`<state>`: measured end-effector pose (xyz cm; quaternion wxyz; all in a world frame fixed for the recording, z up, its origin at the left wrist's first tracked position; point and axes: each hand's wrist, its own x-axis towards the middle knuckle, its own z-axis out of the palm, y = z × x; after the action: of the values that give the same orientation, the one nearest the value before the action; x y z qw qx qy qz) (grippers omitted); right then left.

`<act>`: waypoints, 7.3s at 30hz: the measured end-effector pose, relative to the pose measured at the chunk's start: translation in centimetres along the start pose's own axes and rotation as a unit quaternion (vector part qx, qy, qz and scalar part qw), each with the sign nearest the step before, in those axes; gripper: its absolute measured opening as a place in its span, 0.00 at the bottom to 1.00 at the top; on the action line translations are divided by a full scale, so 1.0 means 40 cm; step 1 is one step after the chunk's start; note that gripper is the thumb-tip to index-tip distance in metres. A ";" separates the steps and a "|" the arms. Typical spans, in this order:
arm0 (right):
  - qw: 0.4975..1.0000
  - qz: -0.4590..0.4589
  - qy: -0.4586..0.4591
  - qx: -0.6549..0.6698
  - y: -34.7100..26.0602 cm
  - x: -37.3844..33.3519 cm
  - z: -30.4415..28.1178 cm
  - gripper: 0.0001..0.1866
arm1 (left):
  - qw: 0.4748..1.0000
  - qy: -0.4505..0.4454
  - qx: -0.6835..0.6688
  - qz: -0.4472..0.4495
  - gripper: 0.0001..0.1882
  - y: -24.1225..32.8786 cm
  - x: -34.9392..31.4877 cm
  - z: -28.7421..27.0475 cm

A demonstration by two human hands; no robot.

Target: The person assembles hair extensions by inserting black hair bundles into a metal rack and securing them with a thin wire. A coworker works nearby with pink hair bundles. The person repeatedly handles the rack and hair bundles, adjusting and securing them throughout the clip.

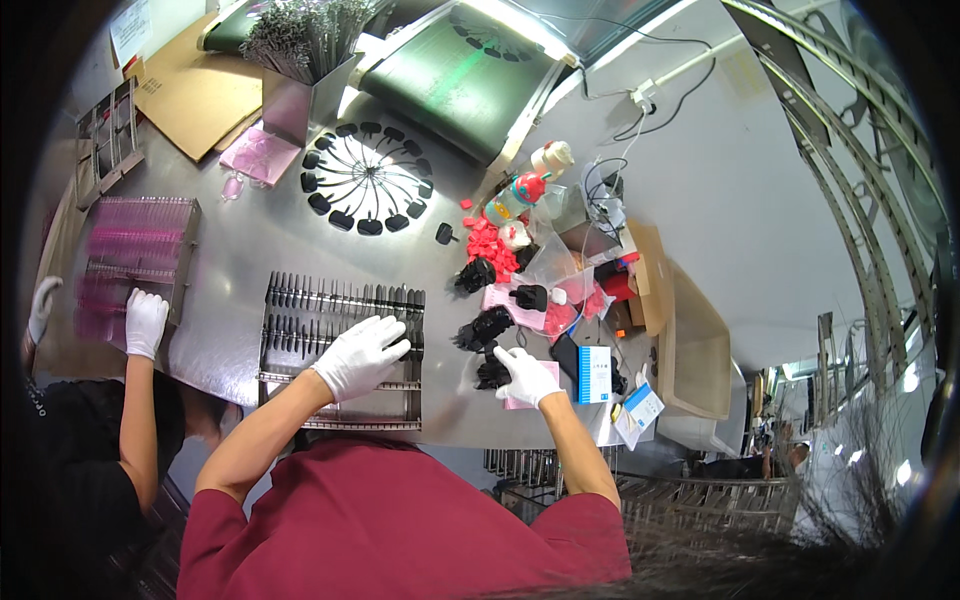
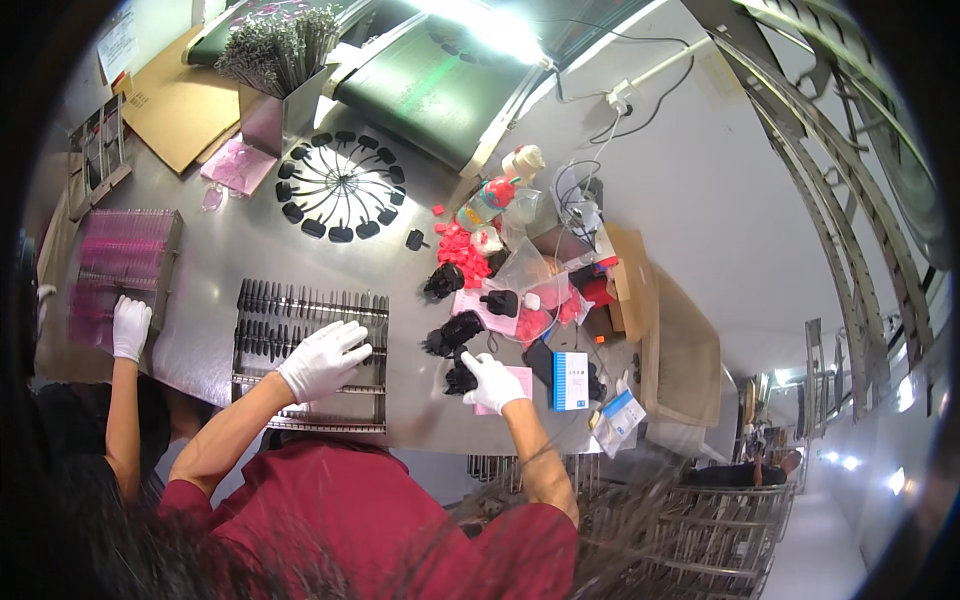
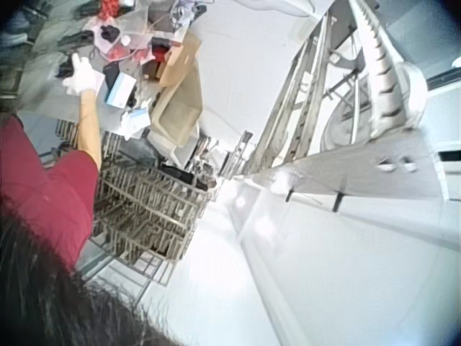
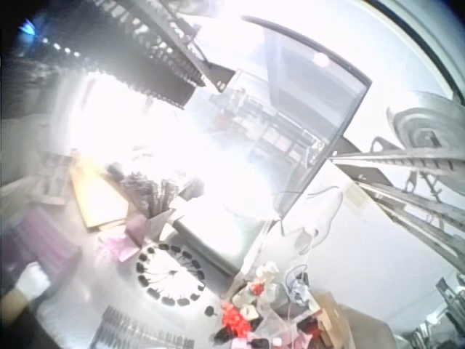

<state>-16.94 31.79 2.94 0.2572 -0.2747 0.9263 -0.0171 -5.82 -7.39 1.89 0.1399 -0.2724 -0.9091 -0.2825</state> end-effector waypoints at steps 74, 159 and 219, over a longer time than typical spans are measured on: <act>0.992 -0.068 0.103 -0.003 -0.379 -0.262 0.211 0.15 | 0.581 0.384 -0.483 -0.531 0.09 -0.369 -0.158 -0.238; 0.992 -0.115 0.029 -0.042 -0.355 -0.260 0.091 0.17 | 0.324 0.444 -0.645 -0.531 0.14 -0.249 -0.426 0.041; 0.988 -0.135 0.071 0.000 -0.466 -0.197 0.097 0.24 | 0.868 0.059 -0.060 -0.490 0.19 -0.237 -0.306 0.116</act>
<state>-0.09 20.48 6.48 0.1864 -0.3956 0.8965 -0.0708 -1.78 -16.32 -10.96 0.0205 0.2171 -0.8969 -0.3847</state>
